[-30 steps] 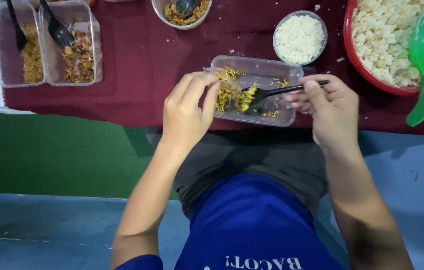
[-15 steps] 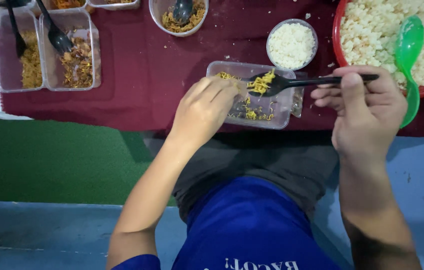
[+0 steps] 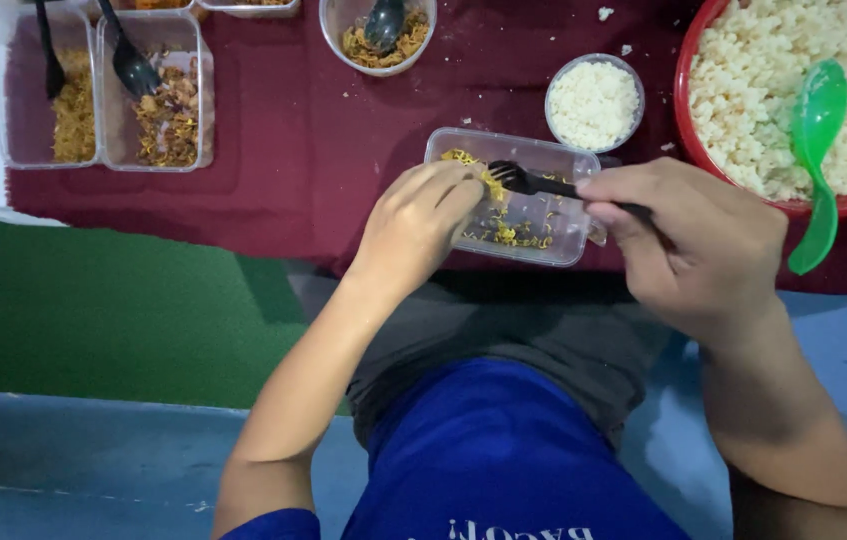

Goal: Packaging food items by scooping toppings into bags, wrapping a food ball in paper, and placing them into a box.

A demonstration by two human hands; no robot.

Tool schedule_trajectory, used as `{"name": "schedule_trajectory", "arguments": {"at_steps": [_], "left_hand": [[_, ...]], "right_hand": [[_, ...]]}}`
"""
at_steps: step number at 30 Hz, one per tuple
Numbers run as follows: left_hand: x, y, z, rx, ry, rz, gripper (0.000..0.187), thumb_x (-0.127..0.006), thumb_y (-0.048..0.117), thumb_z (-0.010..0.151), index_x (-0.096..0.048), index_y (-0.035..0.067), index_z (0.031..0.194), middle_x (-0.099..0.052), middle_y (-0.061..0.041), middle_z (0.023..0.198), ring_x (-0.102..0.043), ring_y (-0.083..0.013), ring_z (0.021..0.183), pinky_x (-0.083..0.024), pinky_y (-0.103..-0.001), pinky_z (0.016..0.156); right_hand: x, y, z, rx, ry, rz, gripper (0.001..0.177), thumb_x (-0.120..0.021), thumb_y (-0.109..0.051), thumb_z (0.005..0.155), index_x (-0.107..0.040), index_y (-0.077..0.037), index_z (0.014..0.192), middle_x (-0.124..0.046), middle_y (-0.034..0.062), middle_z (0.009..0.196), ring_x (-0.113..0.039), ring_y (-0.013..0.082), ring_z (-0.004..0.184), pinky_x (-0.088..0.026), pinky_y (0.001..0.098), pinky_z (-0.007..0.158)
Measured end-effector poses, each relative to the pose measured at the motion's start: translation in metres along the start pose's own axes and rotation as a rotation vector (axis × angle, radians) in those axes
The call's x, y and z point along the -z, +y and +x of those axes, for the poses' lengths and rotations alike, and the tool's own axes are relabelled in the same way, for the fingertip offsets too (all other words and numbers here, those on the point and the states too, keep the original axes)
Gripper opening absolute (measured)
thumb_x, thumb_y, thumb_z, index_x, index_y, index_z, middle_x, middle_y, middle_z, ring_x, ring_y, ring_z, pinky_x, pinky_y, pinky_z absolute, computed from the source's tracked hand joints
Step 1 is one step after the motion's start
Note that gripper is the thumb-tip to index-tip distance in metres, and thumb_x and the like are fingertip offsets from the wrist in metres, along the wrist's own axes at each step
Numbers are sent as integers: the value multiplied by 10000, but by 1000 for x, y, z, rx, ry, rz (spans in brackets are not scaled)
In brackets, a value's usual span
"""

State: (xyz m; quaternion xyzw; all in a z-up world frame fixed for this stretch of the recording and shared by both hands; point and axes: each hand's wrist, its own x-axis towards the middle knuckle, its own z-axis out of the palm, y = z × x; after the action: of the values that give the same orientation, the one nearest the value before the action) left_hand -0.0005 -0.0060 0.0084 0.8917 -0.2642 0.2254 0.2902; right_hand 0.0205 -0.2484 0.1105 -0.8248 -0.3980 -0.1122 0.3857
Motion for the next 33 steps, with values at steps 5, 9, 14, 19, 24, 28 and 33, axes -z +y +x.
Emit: {"name": "schedule_trajectory", "arguments": {"at_steps": [5,9,14,19,24,28,33], "left_hand": [[0,1,1,-1,10,5,123,-659,-87,913,-611,12,968,-681,-123,1008,-680,-339,964,-559,-432,855],[-2,-3,-1,-14,-32,20,126,-659,-5,943,-643,26,1064,-703,-130,1128,-685,-340,1030,-553,-435,898],[8,0,-2,67,-2,100,88,-724,75,976,-653,61,1027,-706,-89,1096,-680,-288,1002,-580,-390,832],[9,-3,-13,113,121,105,53,-741,24,1003,-694,47,1010,-716,-81,1082,-707,-258,948,-616,-337,728],[7,3,-7,170,143,135,129,-695,184,1021,-653,104,928,-676,-55,903,-723,-283,855,-620,-363,706],[3,4,-8,177,158,178,140,-709,191,1014,-637,104,930,-630,-45,847,-706,-272,795,-620,-350,686],[2,1,-10,175,153,158,145,-703,186,1014,-626,98,929,-643,-50,865,-715,-287,807,-622,-361,685]], "right_hand": [[-9,4,-6,-47,-17,-7,105,-662,28,1063,-743,96,1066,-749,190,985,-717,314,873,-541,358,799],[-14,5,-7,-13,-86,-13,107,-656,39,1057,-732,88,1114,-755,153,1041,-715,323,923,-559,377,862],[-21,15,-38,-314,246,-3,185,-584,-56,1180,-663,107,1144,-701,217,991,-650,265,718,-494,342,661],[-46,39,-66,-500,300,-72,296,-521,-156,1228,-647,94,1131,-695,160,857,-707,233,710,-539,323,656],[-78,42,-70,-501,322,211,186,-552,48,1126,-656,180,1044,-664,270,725,-671,271,613,-573,362,545],[-98,28,-60,-632,345,403,158,-548,53,1085,-653,171,1072,-711,294,853,-744,281,750,-634,372,664],[-106,35,-57,-899,312,713,169,-552,-1,1063,-653,111,1140,-717,305,961,-772,297,889,-670,337,739]]}}
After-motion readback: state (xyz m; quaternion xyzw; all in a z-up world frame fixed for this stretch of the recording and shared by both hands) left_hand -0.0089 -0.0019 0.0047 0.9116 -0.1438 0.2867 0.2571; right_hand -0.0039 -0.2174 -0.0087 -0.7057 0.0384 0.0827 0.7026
